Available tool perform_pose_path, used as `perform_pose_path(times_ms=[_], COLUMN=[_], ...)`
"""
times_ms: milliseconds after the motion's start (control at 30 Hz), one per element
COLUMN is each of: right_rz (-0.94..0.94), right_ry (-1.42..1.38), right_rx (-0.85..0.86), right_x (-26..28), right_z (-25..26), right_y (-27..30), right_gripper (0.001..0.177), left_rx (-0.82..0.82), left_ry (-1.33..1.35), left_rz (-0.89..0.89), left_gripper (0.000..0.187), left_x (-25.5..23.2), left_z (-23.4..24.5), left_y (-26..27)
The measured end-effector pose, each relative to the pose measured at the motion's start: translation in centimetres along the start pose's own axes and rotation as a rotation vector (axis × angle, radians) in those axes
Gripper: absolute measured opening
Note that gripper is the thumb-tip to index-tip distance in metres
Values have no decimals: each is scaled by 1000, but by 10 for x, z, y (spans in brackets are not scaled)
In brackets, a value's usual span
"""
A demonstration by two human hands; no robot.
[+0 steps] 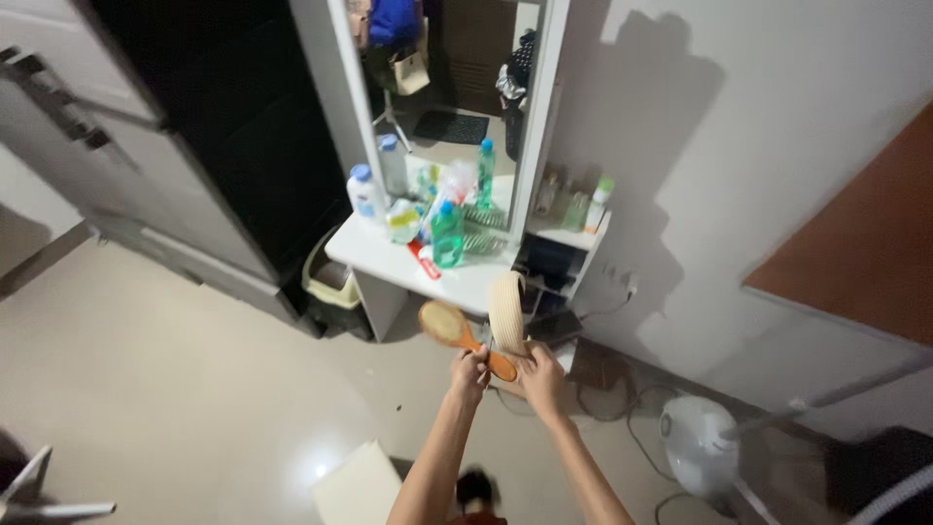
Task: The person organizes personal items in a bedroom. They place a face mask and hair ties on a wardrobe, open a small box to handle a ring, and then move to a vanity to organize a hairbrush, a hat, and a charger cable. They also handle a plastic bag and a small pouch, placing them on the vanity and in a drawer.
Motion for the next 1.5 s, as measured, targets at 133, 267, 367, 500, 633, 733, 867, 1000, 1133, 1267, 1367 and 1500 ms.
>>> perform_pose_path(times_ms=[133,267,367,500,633,733,867,1000,1133,1267,1367,1500], right_rz=[-2,194,328,-227,527,451,412,382,404,441,462,449], right_ry=[37,200,-33,183,144,205,223,315,414,435,430,421], right_rx=[-16,-215,-278,-339,-588,-605,-551,-578,-543,-496,-454,-463], right_x=[-20,-9,8,41,123,169,203,212,217,220,219,209], right_z=[16,39,61,123,189,210,212,204,197,193,184,170], right_y=[-61,-122,-177,-252,-312,-342,-356,-353,-356,-368,-378,-391], right_gripper=[22,23,10,22,4,13,15,13,19,13,14,20], left_rx=[-252,-209,-187,-113,-85,-140,-176,-291,-328,-324,-309,-328], left_ry=[226,105,208,182,247,224,232,273,281,239,275,273], left_rz=[146,105,110,85,94,153,158,143,144,132,98,99], left_gripper=[15,8,17,17,15,16,15,16,19,22,17,16], left_x=[-2,-8,-15,-16,-13,-9,-14,-17,-13,-13,-10,-7], left_z=[1,-15,-35,-49,-62,-60,-55,-54,-53,-51,-48,-46], left_y=[-65,-108,-148,-180,-202,-203,-205,-208,-209,-215,-217,-224])
Point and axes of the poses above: each hand's wrist, its own y-axis away from the middle knuckle, its own z-axis out of the back of the hand, x = y × z, the point moved 2 cm from there along -y, towards the middle knuckle, and after that the axes turned 15 degrees about x, right-handed, at the moved point
